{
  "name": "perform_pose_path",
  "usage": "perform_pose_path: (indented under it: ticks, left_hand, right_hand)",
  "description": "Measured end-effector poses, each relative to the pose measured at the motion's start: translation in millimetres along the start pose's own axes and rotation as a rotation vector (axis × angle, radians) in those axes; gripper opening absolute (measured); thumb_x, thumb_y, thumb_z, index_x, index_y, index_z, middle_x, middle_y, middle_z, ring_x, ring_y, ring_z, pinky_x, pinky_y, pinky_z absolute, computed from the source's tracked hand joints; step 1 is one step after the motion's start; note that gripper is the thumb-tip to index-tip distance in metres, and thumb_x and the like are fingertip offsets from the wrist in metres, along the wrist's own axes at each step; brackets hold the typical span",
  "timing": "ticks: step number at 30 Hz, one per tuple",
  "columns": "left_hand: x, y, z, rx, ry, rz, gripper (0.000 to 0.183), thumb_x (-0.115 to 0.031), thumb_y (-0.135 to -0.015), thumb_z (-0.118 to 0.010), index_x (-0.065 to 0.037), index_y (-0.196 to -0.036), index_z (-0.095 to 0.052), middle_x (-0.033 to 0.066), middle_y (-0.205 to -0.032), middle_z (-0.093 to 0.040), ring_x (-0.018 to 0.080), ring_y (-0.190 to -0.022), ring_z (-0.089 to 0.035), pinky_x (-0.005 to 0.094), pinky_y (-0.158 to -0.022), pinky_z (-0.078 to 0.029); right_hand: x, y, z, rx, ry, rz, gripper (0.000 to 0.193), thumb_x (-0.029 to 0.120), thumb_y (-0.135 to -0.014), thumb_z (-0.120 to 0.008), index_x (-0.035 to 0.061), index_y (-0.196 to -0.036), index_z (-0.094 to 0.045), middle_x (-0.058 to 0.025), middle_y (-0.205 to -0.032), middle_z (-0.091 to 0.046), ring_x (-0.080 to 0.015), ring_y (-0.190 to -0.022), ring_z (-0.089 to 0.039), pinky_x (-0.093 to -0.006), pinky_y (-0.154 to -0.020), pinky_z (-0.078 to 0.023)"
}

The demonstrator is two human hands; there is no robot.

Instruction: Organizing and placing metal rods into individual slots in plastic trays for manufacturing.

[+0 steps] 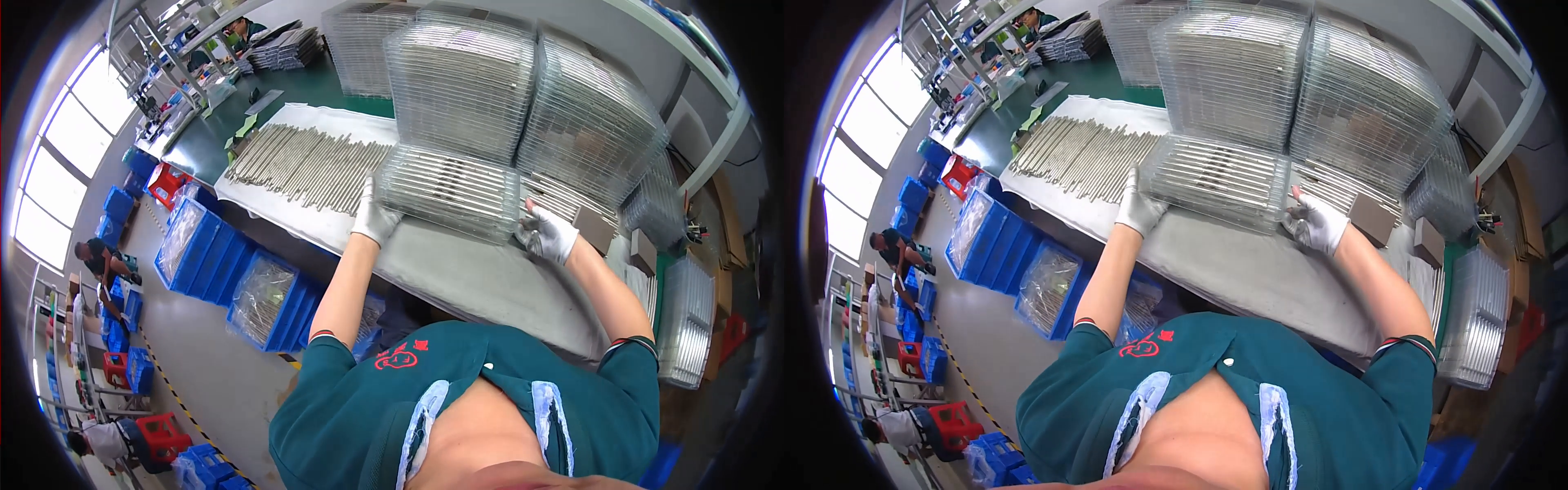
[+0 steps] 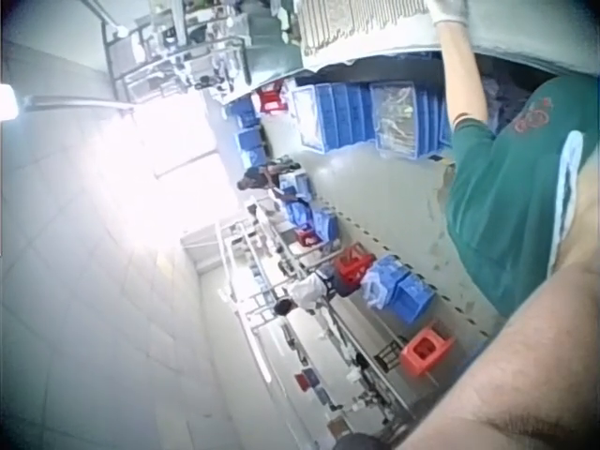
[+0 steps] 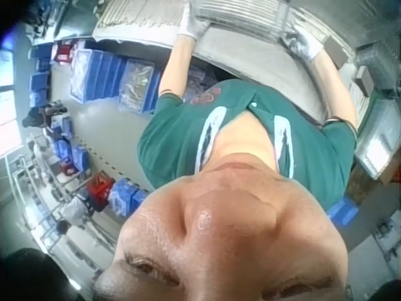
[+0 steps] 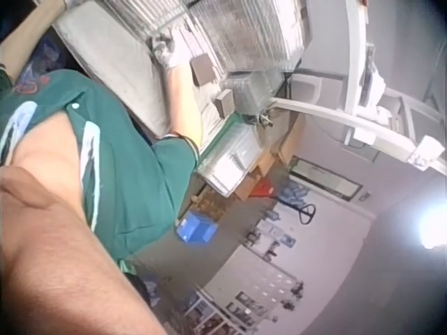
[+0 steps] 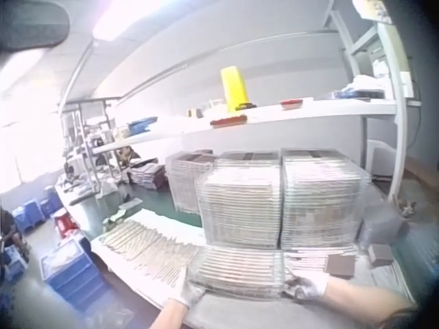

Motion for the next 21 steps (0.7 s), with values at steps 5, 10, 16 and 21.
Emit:
perform_pose_path:
  ticks: [5, 10, 16, 21]
  left_hand:
    - [22, 5, -22, 0.138, -0.109, 0.059, 0.06, -0.048, -0.087, -0.047, -0.01, -0.132, -0.034, 0.0097, -0.132, -0.039, 0.0252, -0.118, -0.04, 0.0437, -0.098, -0.036]
    - [57, 15, -51, 0.143, 0.161, 0.139, 0.054, -0.043, -0.085, -0.053, -0.011, -0.127, -0.04, 0.0098, -0.125, -0.046, 0.0269, -0.112, -0.045, 0.0453, -0.095, -0.038]
    - [65, -1, -19, -0.098, 0.309, -0.062, 0.04, -0.028, -0.08, -0.058, -0.009, -0.114, -0.05, 0.0086, -0.112, -0.054, 0.0272, -0.101, -0.052, 0.045, -0.089, -0.042]
    - [63, 7, -17, -0.065, 0.271, -0.048, 0.032, -0.021, -0.076, -0.057, -0.006, -0.105, -0.054, 0.009, -0.104, -0.057, 0.0254, -0.096, -0.054, 0.0404, -0.088, -0.043]
  right_hand:
    - [1, 6, -20, -0.047, 0.048, -0.017, 0.028, 0.034, -0.077, -0.067, 0.009, -0.078, -0.054, -0.0011, -0.065, -0.057, -0.0113, -0.052, -0.056, -0.0164, -0.036, -0.044]
    - [-3, -1, -48, 0.07, 0.058, -0.094, 0.019, 0.027, -0.081, -0.062, 0.0103, -0.081, -0.054, 0.0006, -0.063, -0.057, -0.0102, -0.053, -0.057, -0.0201, -0.04, -0.046]
    - [-17, -4, -53, 0.026, 0.505, -0.133, 0.024, 0.03, -0.08, -0.062, 0.0086, -0.088, -0.056, -0.0036, -0.079, -0.061, -0.0127, -0.063, -0.06, -0.0242, -0.052, -0.051]
    - [-22, 8, -65, 0.1, 0.672, 0.065, 0.049, 0.038, -0.081, -0.06, -0.0003, -0.11, -0.052, -0.01, -0.102, -0.058, -0.0183, -0.095, -0.056, -0.0323, -0.083, -0.047]
Point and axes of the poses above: each hand's wrist, its own y-axis away from the middle knuckle, its own z-axis out of the back of the hand, x = y × z, the point moved 9 cm from there along -y, towards the middle knuckle
